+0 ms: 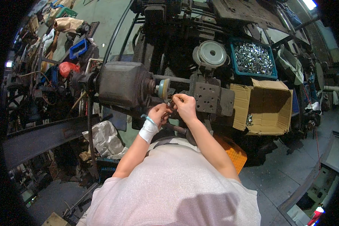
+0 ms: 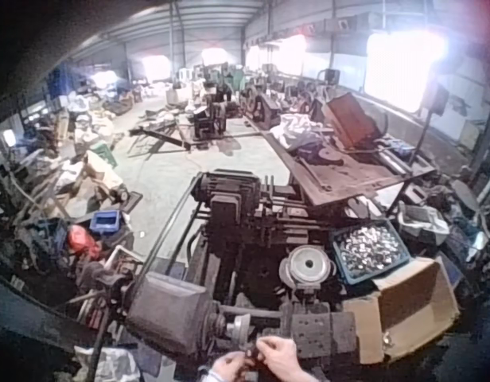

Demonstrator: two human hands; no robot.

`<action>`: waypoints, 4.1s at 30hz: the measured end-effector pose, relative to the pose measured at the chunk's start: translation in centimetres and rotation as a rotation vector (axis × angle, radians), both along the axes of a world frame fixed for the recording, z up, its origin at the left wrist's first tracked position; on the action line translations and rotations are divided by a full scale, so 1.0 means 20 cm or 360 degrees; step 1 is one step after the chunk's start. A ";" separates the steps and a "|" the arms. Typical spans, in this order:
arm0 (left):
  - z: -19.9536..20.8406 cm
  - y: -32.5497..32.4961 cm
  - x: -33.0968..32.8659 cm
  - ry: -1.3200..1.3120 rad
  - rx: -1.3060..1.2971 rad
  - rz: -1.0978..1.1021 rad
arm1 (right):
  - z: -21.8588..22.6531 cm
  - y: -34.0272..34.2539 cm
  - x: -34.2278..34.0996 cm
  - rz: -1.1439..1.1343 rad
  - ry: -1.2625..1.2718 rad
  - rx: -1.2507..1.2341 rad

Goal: The person repeatedly picks small metal parts from a cardboard box and grinds them against a rotating bench grinder wheel. After grinding, the parts are placed into a blue plastic bin. The process is repeated for multiple parts throughout the clip.

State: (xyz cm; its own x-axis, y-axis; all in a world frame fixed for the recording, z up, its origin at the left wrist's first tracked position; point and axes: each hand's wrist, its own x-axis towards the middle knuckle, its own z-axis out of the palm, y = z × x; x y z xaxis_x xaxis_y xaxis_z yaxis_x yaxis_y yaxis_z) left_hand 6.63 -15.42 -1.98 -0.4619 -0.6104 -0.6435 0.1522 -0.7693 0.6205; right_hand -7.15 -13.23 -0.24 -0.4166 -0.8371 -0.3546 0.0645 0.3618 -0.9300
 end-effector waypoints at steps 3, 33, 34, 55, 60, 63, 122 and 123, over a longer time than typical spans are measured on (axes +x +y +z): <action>0.03 -0.01 0.01 0.0265 0.0169 -0.0066 | 0.02 0.03 -0.01 0.0070 -0.0299 -0.0049; 0.07 -0.02 -0.04 0.0079 -0.0010 0.0108 | -0.05 -0.01 -0.02 -0.0148 -0.0839 -0.0123; 0.09 -0.01 -0.03 0.0190 0.0101 0.0149 | 0.02 0.01 -0.04 -0.0170 -0.1250 -0.0109; 0.08 0.05 0.04 -0.0017 -0.0189 -0.0116 | 0.12 0.11 -0.03 0.0351 0.0065 -0.0052; 0.05 0.04 0.00 -0.0193 -0.0452 -0.0066 | 0.10 0.07 -0.01 0.0185 -0.0066 -0.0021; 0.03 0.02 -0.03 -0.0304 -0.0521 -0.0037 | 0.02 0.03 0.00 -0.0007 -0.0238 0.0076; 0.00 -0.01 -0.04 -0.0165 -0.0120 0.0135 | -0.03 -0.03 0.02 -0.0272 -0.0589 0.0002; 0.01 0.00 -0.03 -0.0116 -0.0088 0.0124 | -0.01 0.00 0.00 -0.0316 -0.0731 0.0007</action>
State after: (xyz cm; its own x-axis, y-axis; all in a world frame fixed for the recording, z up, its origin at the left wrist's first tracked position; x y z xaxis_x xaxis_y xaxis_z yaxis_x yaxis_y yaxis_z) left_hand 6.08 -15.38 -1.76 -0.3647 -0.6783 -0.6379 0.1633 -0.7211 0.6733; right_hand -7.08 -13.31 -0.46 -0.3677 -0.7555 -0.5422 0.5348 0.3052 -0.7879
